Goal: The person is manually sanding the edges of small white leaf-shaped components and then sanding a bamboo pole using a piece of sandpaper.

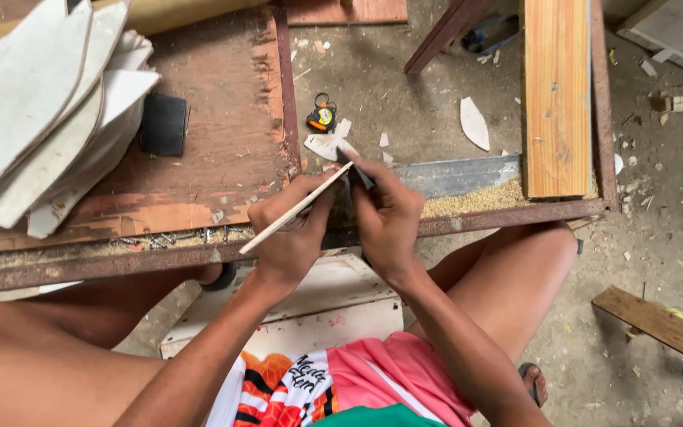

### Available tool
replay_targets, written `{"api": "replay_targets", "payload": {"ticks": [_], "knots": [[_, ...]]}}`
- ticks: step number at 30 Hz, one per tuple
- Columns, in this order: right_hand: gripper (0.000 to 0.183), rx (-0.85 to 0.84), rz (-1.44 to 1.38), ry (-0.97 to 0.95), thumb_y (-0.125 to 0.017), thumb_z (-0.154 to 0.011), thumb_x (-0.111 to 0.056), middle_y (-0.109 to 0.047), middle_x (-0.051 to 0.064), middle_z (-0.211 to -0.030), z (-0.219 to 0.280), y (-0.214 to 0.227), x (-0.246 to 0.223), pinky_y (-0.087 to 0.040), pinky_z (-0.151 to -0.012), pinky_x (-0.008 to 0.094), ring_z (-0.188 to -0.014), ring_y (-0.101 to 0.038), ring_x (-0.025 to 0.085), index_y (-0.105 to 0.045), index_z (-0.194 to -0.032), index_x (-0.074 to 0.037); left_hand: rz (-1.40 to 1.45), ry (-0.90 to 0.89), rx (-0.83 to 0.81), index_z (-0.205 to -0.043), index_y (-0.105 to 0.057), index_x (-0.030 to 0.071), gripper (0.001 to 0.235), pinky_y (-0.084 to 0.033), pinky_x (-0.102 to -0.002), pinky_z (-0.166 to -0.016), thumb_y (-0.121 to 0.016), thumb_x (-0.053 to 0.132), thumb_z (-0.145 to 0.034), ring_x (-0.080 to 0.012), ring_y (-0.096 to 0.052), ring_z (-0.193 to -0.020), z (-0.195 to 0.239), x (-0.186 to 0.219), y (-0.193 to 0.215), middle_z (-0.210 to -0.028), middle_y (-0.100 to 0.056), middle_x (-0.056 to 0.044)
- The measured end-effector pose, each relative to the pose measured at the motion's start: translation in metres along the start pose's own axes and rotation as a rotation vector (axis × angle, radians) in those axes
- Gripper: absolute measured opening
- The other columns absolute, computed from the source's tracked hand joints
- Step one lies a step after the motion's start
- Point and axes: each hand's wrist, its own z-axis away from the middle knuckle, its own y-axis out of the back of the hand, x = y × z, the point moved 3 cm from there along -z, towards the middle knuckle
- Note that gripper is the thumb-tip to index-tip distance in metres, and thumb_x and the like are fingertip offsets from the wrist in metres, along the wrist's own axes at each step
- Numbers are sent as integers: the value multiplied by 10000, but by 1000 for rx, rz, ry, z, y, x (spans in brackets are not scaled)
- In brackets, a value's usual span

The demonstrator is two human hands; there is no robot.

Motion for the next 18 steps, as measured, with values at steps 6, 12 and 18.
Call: {"api": "replay_targets", "payload": {"ticks": [6,12,18], "knots": [[252,21,-50,-71,-672,-924,148,-739,227,-1153,1,1,-10,-589,-989,434,-1144,-670,326,-728,-1140,32,-18,20,10,-855,-769,104,129,-573,-309,-568,-779,-9,-917,-240,-767,-631,0,-2,-4,-682,-752,-113],[270,-17,-130,-189,-629,-928,151,-756,228,-1115,0,-4,5,-583,-952,448,-1129,-654,285,-717,-1157,39,16,55,10,-839,-732,74,139,-534,-242,-569,-767,-18,-937,-107,-692,-599,-2,-1,0,-621,-705,-92],[287,-55,-38,-224,-636,-906,158,-785,172,-999,-4,0,4,-575,-737,343,-955,-657,145,-737,-1132,12,59,45,13,-808,-732,81,159,-459,-223,-508,-770,45,-958,-20,-524,-556,-4,-7,-4,-523,-632,-56]]}}
